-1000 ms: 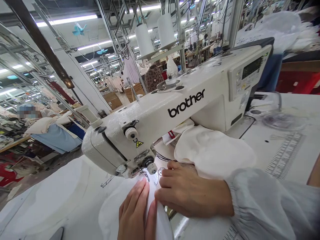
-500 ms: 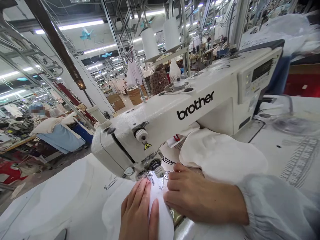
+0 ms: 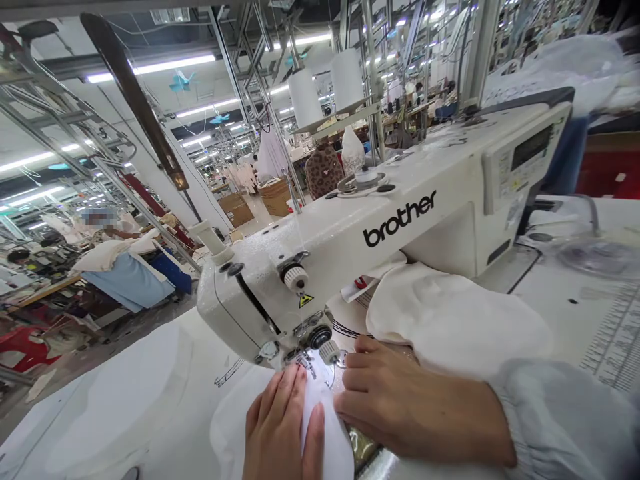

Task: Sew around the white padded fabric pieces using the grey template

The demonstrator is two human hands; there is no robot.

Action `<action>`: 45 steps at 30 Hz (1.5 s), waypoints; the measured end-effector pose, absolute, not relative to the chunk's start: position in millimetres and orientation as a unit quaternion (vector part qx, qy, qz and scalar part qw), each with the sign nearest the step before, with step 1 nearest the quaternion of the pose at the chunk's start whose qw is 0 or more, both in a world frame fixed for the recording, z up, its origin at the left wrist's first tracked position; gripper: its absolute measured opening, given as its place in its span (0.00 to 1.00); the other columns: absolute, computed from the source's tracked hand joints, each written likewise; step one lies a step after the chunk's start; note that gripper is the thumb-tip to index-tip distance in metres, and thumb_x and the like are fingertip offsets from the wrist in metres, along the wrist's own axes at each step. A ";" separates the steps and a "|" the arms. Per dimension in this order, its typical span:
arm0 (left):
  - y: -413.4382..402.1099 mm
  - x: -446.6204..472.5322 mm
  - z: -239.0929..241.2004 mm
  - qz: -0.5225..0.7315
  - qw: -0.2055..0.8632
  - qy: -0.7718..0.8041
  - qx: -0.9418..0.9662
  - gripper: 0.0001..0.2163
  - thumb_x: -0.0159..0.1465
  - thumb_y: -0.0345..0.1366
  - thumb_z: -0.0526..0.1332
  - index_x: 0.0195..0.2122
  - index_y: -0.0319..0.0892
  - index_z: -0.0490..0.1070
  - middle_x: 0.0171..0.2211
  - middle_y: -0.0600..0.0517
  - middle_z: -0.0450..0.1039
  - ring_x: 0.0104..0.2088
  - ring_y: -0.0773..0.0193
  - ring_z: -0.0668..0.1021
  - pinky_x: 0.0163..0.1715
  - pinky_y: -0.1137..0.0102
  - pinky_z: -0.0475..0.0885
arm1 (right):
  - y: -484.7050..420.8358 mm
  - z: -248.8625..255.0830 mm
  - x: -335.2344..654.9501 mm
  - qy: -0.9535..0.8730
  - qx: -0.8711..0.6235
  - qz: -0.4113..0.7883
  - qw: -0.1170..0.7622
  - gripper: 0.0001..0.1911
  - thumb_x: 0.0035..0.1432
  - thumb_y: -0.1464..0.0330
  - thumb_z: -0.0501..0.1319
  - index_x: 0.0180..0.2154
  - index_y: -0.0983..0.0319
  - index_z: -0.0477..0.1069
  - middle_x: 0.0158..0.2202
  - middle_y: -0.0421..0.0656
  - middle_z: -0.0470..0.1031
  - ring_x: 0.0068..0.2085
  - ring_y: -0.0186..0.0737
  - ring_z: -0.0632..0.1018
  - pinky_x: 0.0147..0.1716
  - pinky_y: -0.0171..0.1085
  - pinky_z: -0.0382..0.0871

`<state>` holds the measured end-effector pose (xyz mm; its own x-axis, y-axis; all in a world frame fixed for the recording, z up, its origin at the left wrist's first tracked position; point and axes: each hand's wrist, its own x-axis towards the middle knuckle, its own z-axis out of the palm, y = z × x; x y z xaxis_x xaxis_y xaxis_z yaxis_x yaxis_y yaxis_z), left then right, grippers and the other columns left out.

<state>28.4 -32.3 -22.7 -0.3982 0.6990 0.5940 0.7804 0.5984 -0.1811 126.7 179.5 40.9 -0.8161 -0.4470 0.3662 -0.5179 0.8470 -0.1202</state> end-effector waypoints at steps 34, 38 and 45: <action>-38.3 34.0 13.7 -0.104 0.161 -0.917 -0.350 0.21 0.69 0.44 0.48 0.56 0.40 0.71 0.58 0.46 0.73 0.59 0.54 0.71 0.57 0.57 0.65 | 175.0 33.8 127.4 -0.948 0.236 0.144 0.155 0.12 0.70 0.72 0.53 0.32 0.61 0.68 0.30 0.39 0.72 0.34 0.37 0.68 0.43 0.40 0.58; -68.9 24.6 42.0 -0.117 0.155 -0.968 -0.159 0.26 0.64 0.54 0.50 0.42 0.35 0.75 0.47 0.34 0.75 0.47 0.38 0.74 0.43 0.46 0.69 | 172.0 30.5 125.9 -0.943 0.229 0.172 0.168 0.13 0.70 0.71 0.53 0.31 0.61 0.68 0.30 0.39 0.71 0.34 0.39 0.70 0.41 0.40 0.59; -119.3 46.5 57.9 -0.226 0.110 -0.965 -0.079 0.17 0.64 0.50 0.49 0.32 0.44 0.71 0.25 0.53 0.73 0.28 0.61 0.76 0.29 0.70 0.70 | 176.4 0.8 124.1 -0.934 0.228 0.174 0.211 0.10 0.69 0.63 0.56 0.39 0.54 0.75 0.34 0.41 0.76 0.34 0.42 0.76 0.36 0.41 0.65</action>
<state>46.5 -119.3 57.9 -0.9630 0.1030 0.2490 0.2030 0.8851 0.4189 124.1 176.4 0.8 -0.8067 -0.3527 0.4741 -0.4994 0.8358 -0.2282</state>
